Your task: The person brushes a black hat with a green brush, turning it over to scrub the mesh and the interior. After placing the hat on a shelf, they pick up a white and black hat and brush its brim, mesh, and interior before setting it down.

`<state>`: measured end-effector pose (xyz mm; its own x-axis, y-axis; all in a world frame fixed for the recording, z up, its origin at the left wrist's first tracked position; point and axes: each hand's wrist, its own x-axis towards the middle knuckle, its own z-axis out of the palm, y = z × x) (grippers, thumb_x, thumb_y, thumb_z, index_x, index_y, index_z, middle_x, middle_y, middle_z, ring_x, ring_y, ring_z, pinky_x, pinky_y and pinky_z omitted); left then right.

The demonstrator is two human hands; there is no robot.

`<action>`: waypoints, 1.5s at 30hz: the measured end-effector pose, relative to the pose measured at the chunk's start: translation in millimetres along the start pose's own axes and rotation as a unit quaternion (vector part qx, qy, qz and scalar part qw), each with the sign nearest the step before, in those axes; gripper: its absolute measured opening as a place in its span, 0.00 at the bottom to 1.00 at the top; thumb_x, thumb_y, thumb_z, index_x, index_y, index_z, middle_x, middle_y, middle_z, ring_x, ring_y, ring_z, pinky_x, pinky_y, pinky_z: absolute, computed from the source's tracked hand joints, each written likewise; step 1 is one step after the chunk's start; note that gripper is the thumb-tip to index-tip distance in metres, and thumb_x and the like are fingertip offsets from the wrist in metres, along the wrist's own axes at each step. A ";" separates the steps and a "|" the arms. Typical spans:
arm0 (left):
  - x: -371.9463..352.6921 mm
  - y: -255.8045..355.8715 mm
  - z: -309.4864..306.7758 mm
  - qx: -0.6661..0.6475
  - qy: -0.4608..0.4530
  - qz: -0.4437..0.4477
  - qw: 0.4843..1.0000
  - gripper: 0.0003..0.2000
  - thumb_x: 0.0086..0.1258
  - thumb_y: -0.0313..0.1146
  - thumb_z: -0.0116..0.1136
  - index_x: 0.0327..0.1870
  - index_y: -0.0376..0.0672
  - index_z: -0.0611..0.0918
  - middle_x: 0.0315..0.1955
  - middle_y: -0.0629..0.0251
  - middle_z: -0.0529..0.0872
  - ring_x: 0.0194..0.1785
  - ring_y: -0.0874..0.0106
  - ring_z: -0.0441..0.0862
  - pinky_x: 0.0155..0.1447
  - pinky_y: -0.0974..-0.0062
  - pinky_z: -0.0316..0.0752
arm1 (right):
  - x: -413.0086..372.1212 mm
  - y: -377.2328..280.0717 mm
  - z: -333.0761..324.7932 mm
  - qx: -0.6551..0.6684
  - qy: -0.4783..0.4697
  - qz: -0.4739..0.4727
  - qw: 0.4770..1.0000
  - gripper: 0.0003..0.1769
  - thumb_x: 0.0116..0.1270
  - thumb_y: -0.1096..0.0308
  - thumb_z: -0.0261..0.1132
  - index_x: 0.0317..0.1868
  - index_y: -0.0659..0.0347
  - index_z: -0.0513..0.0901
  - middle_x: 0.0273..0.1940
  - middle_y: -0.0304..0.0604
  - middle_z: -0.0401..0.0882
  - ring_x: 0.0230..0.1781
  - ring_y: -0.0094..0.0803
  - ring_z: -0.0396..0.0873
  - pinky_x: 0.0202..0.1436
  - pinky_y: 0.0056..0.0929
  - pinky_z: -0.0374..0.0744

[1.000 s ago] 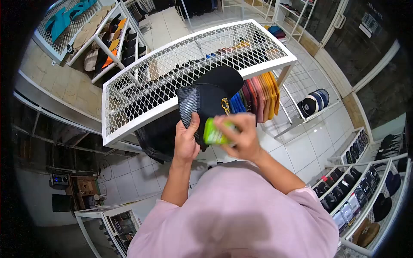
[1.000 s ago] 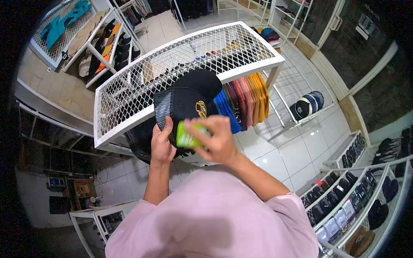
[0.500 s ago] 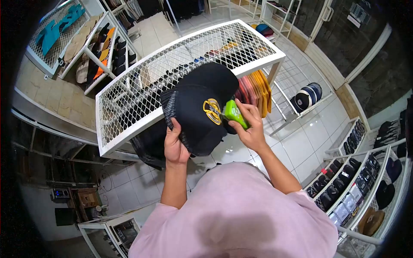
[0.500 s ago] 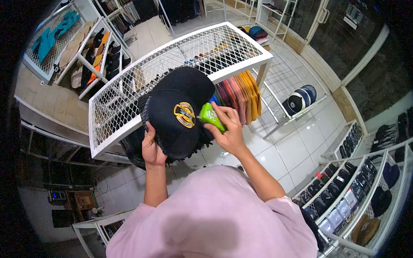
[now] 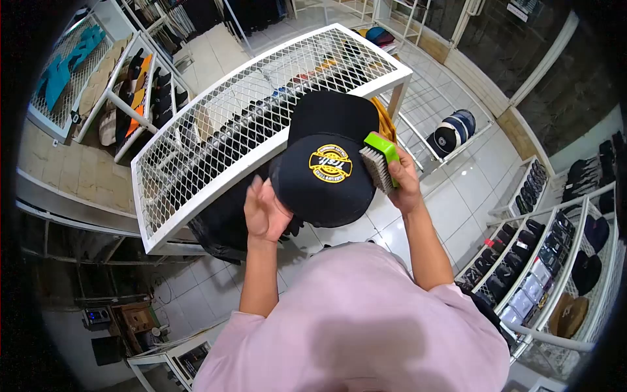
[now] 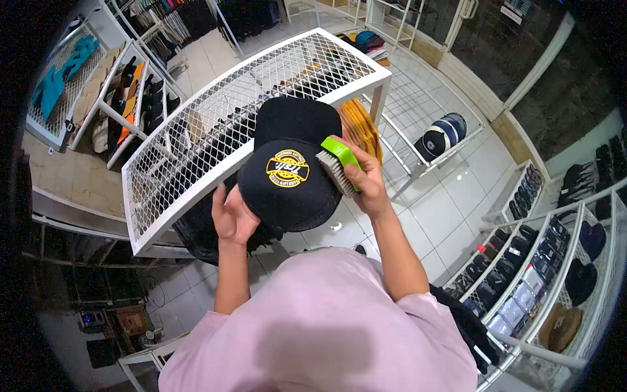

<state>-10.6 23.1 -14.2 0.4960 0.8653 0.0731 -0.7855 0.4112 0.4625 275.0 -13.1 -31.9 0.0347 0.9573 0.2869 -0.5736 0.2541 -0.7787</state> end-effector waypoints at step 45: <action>110.5 -186.5 76.5 0.022 0.088 -0.088 0.992 0.29 0.86 0.53 0.42 0.66 0.31 0.76 0.57 0.49 0.87 0.56 0.60 0.89 0.60 0.63 0.86 | -81.5 -97.0 -149.1 -0.391 0.123 -0.033 0.912 0.34 0.67 0.68 0.76 0.72 0.64 0.77 0.54 0.48 0.80 0.57 0.35 0.78 0.64 0.29 0.73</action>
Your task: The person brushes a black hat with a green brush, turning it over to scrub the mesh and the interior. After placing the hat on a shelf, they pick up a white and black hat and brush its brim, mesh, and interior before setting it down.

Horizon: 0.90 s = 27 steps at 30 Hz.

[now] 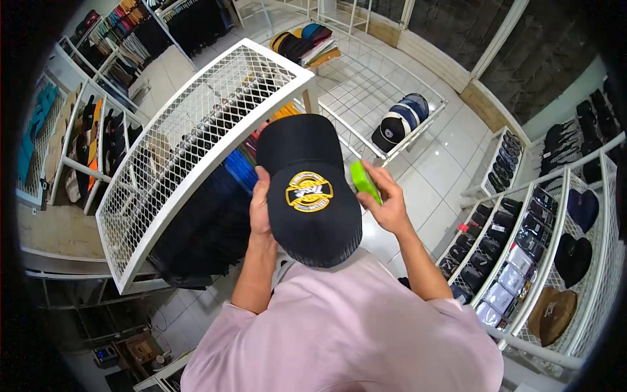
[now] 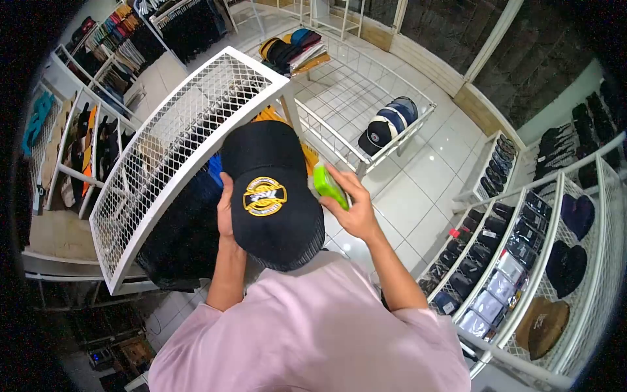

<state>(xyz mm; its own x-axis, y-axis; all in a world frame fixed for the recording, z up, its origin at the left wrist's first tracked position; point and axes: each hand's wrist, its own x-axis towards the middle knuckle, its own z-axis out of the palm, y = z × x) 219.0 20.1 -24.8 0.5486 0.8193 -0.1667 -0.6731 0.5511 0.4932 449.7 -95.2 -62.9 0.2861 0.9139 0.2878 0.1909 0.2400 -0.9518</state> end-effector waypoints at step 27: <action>75.2 -1.0 -1.9 -0.031 -0.132 -0.272 0.953 0.30 0.85 0.53 0.46 0.68 0.29 0.76 0.62 0.47 0.84 0.61 0.57 0.86 0.69 0.58 0.80 | -58.1 -39.8 0.8 -0.060 0.288 -0.010 0.956 0.42 0.62 0.71 0.73 0.77 0.65 0.67 0.58 0.44 0.74 0.56 0.35 0.76 0.66 0.31 0.72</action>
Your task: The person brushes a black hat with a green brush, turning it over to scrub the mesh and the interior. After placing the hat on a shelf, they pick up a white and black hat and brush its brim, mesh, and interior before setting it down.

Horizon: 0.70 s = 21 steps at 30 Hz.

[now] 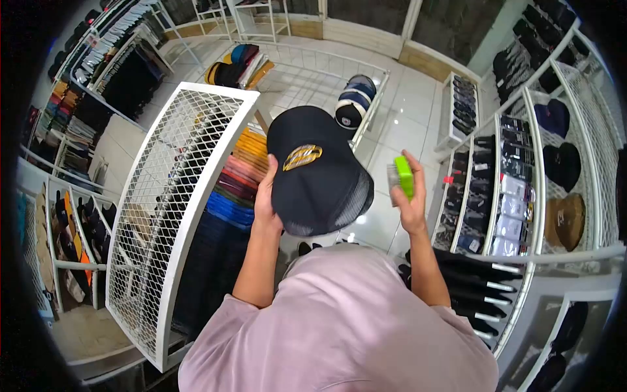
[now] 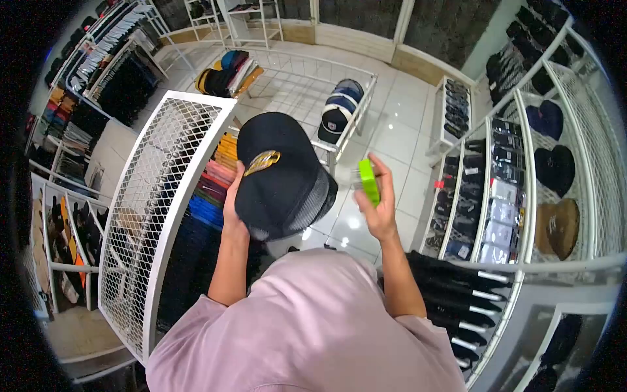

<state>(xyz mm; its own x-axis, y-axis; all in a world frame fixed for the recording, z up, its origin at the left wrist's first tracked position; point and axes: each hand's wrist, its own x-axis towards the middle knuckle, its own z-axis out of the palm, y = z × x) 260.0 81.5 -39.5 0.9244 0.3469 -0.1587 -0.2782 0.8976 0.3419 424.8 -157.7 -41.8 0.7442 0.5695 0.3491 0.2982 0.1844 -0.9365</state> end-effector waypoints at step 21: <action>43.9 -32.9 -1.5 0.667 0.011 0.327 0.669 0.21 0.78 0.44 0.62 0.59 0.33 0.82 0.36 0.61 0.88 0.41 0.68 0.85 0.50 0.71 0.79 | 19.1 -20.7 -10.5 0.123 0.165 0.158 0.966 0.10 0.60 0.79 0.67 0.43 0.68 0.84 0.33 0.39 0.85 0.31 0.24 0.82 0.38 0.25 0.81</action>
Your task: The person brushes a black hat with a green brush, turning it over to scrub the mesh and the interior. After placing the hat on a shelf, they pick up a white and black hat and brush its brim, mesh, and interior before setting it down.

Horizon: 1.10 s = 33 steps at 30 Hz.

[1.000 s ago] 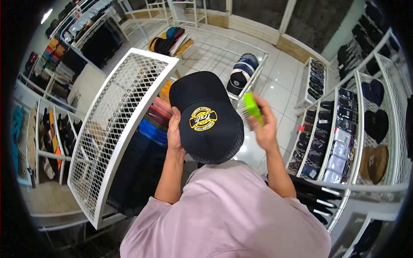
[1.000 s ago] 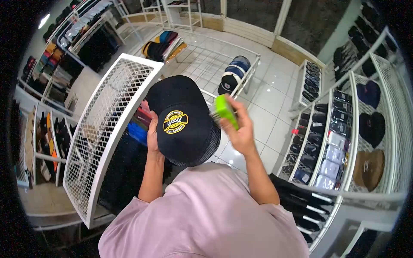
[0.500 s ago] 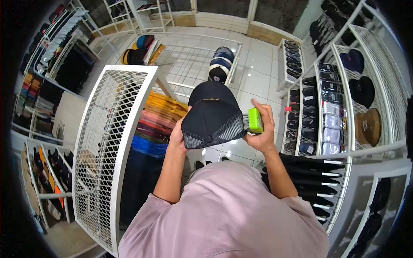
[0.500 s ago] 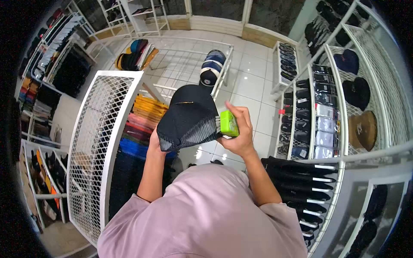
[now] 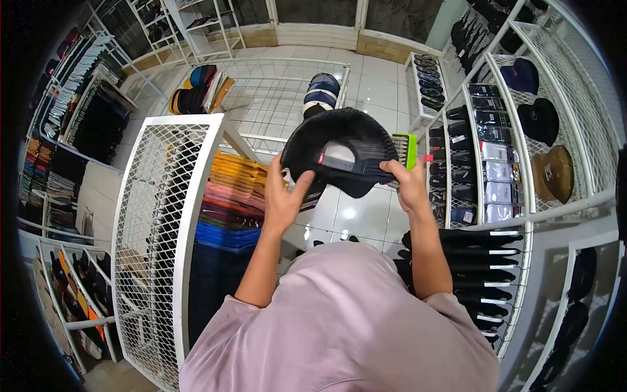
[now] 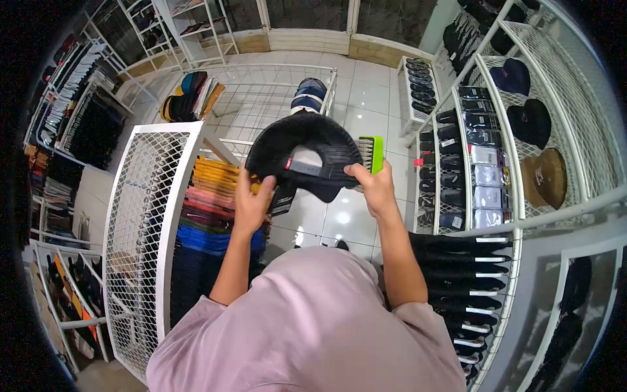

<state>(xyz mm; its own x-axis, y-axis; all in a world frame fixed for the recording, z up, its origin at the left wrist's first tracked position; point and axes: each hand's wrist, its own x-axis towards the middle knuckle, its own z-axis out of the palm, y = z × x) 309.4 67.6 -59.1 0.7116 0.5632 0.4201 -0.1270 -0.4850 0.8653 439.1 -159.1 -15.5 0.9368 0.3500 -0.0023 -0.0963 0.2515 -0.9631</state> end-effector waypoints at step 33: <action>20.5 40.5 27.2 0.106 -0.163 -0.116 0.974 0.16 0.73 0.40 0.62 0.39 0.30 0.86 0.18 0.45 0.81 0.21 0.52 0.81 0.31 0.59 0.74 | 27.9 -5.9 50.4 -0.375 -0.032 -0.110 0.920 0.39 0.53 0.60 0.83 0.62 0.63 0.76 0.38 0.50 0.83 0.34 0.40 0.86 0.39 0.35 0.84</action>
<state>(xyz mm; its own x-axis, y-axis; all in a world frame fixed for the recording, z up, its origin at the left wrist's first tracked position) 337.6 41.3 -22.9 0.8907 0.4473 0.0813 0.1836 -0.5174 0.8358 448.8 -105.3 3.8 0.8814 0.4243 0.2075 0.3750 -0.3615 -0.8536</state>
